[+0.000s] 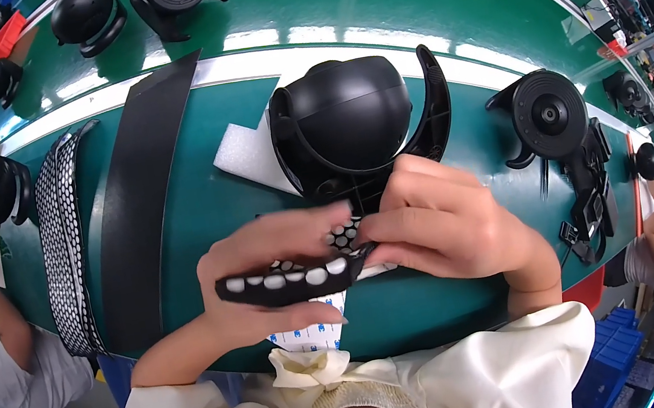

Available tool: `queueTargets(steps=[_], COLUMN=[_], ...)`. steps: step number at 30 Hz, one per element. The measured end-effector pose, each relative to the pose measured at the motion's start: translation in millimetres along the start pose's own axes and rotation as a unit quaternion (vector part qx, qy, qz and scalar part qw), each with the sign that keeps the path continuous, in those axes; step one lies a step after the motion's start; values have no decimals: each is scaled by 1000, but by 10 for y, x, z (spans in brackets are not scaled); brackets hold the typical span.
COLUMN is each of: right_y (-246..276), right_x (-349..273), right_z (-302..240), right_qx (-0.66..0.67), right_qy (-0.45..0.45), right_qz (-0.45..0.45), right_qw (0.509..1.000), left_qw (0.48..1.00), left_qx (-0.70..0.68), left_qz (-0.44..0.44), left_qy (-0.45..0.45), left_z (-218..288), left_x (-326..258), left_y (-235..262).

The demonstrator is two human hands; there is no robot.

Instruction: Assembling black plastic housing parts using adhesive strips and honeycomb padding on a factory assembly line.

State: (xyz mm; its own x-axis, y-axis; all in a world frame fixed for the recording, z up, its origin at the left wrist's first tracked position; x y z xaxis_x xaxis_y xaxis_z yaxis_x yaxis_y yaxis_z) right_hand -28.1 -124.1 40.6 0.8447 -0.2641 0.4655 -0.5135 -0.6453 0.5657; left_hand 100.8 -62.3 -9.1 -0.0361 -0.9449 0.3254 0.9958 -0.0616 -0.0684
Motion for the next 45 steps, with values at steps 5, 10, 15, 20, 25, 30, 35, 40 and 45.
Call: queueTargets(steps=[5,10,15,20,25,30,35,40,45], right_y=[-83,-121,-103,-23,-55,-19,302,40,-80], right_x=[-23,-43,-18,-50,-123,-126,-88,45,89], right_z=[-80,-74,-74,-49,-150,-207,112,190,230], right_qx=[-70,-67,-49,-46,-145,-152,129,68,56], right_qy=[106,121,116,117,192,266,-89,-165,-124], right_qz=[10,21,6,48,76,104,191,121,107], right_qw=[992,990,992,991,968,946,969,976,985], left_qw=[995,995,995,995,995,987,967,973,979], left_qx=[94,97,97,89,73,76,-46,-42,-120], left_qz=[-15,-32,-25,-14,-4,21,-100,-154,-127], left_qy=[-24,11,20,40,68,140,229,164,109], left_z=[90,60,58,20,-29,-72,-276,-365,-299], left_x=[29,27,20,21,-1,-18,11,-83,-87], left_y=[25,42,74,81,50,93,93,11,-26])
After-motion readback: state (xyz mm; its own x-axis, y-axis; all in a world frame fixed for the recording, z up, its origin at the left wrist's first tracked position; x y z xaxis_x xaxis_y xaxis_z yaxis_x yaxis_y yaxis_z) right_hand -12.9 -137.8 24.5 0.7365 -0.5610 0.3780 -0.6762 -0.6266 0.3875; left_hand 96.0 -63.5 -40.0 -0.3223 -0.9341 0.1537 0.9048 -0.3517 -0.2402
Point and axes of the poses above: each hand's wrist, its own x-axis towards the middle knuckle, its own y-axis out of the back of the hand, z = x × y, the point moved 6 cm from there along x, towards the middle knuckle, and after that the axes turned 10 degrees about x, right-handed, at the moved point
